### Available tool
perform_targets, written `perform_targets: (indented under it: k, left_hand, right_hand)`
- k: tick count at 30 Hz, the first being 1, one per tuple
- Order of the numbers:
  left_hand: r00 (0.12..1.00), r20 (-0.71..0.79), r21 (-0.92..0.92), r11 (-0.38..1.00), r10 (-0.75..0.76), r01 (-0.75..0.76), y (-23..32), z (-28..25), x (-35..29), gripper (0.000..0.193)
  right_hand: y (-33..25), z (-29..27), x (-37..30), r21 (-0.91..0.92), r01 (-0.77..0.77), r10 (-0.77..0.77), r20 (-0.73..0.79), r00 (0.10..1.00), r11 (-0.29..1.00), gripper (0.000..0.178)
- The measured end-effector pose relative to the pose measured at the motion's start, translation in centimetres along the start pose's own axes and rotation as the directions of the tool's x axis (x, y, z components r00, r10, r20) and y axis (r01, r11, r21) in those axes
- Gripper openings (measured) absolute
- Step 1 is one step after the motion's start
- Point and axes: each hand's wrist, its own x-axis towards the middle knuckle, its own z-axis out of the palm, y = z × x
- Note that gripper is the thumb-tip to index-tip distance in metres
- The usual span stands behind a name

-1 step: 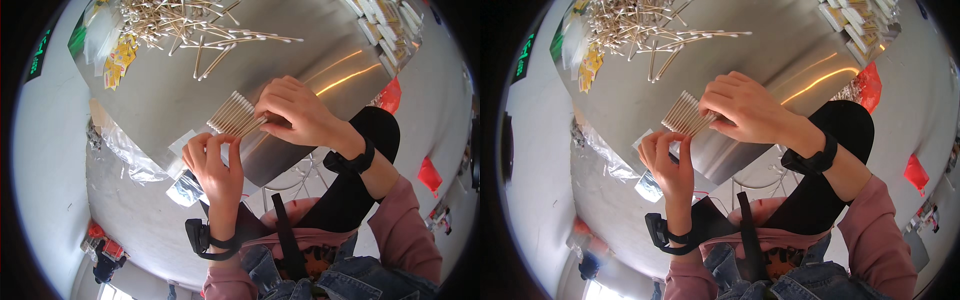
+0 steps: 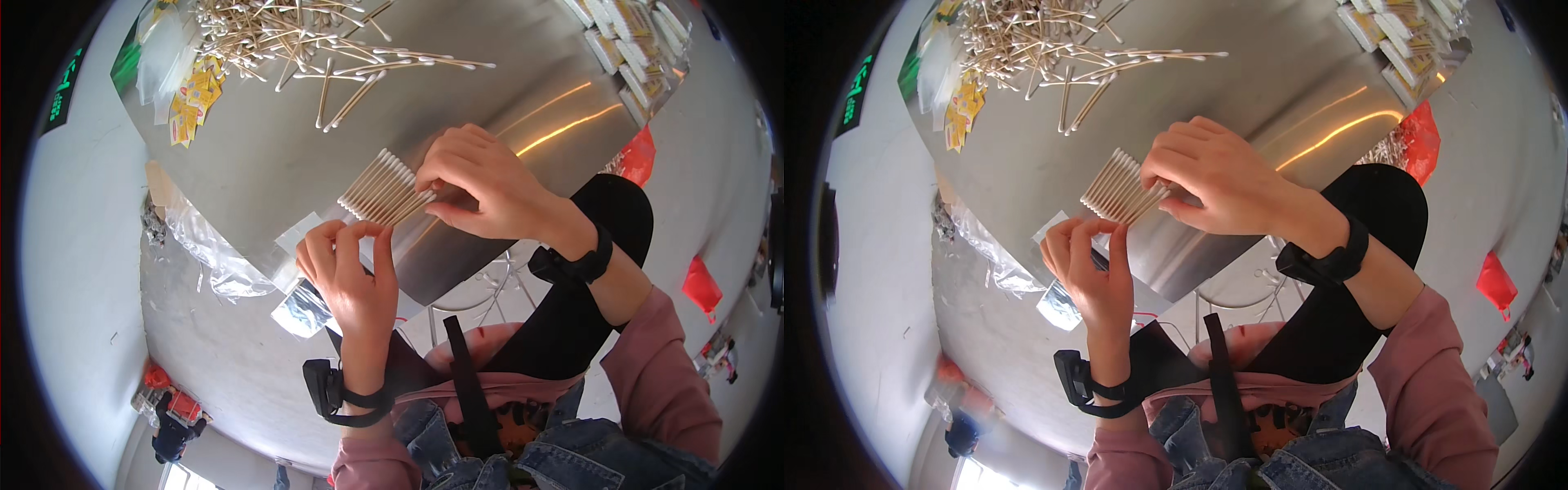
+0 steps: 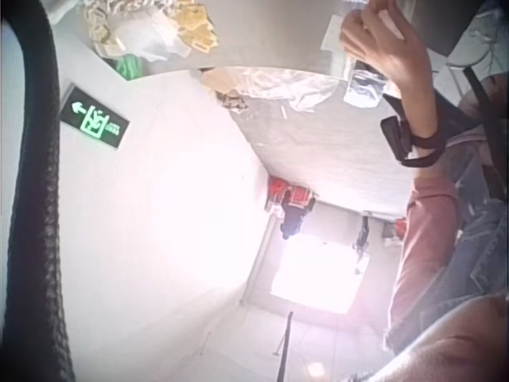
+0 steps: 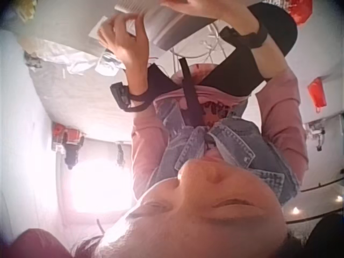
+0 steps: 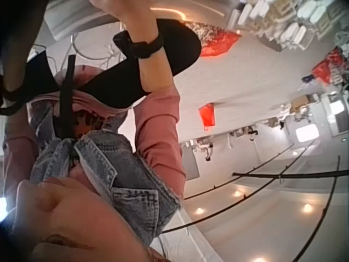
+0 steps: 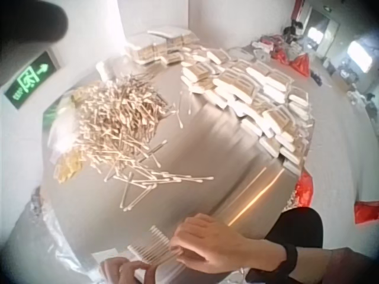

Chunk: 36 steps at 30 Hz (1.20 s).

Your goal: Manually counting and packaging cotton swabs into small plastic bags.

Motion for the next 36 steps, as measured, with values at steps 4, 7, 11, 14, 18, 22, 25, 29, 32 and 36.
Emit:
perform_targets:
  k: [4,7,11,14,18,22,25,29,32,36]
  left_hand:
    - [0.999,-0.025,-0.015,1.0,-0.028,0.027,0.4,-0.4,-1.0,0.014]
    - [0.998,0.041,-0.024,0.999,-0.04,0.041,0.7,-0.1,-2.1,0.014]
    - [0.998,0.035,-0.04,0.997,-0.06,0.061,0.7,0.7,-2.2,0.016]
    - [0.994,0.005,-0.076,0.991,-0.106,0.106,0.4,1.2,-1.7,0.018]
    - [0.982,-0.082,-0.153,0.976,-0.171,0.157,0.8,1.6,-0.7,0.034]
    - [0.981,-0.19,-0.049,0.998,-0.041,0.032,0.5,2.5,0.0,0.063]
    - [0.996,0.077,0.297,0.955,-0.032,0.007,1.6,3.4,0.5,0.103]
    - [0.99,0.133,0.373,0.928,-0.043,-0.01,1.9,4.4,0.6,0.111]
    - [0.99,0.135,0.359,0.933,-0.046,-0.006,2.0,4.4,0.6,0.11]
    - [0.992,0.125,0.364,0.931,-0.029,-0.019,1.9,4.6,0.5,0.109]
  right_hand:
    - [0.1,-0.8,-0.1,0.214,-0.096,0.101,-0.011,0.995,0.972,0.031]
    - [0.4,-0.9,-0.2,0.321,-0.136,0.173,-0.09,0.981,0.937,0.034]
    - [0.5,-0.9,-0.1,0.326,-0.144,0.189,-0.109,0.976,0.934,0.034]
    - [0.5,-0.6,-0.1,0.333,-0.133,0.178,-0.108,0.978,0.934,0.036]
    - [0.5,0.2,0.3,0.301,-0.045,0.125,-0.252,0.96,0.952,0.038]
    - [0.1,0.2,0.5,0.39,-0.08,0.188,-0.247,0.95,0.917,0.036]
    - [0.7,0.1,0.3,0.136,-0.056,0.084,-0.209,0.974,0.989,0.029]
    - [1.0,0.5,0.2,0.015,-0.005,0.008,-0.215,0.976,1.0,0.019]
    - [1.0,0.5,0.1,-0.048,0.015,-0.024,-0.181,0.983,0.999,0.018]
    - [1.0,0.6,0.1,-0.078,0.012,-0.027,-0.185,0.982,0.997,0.018]
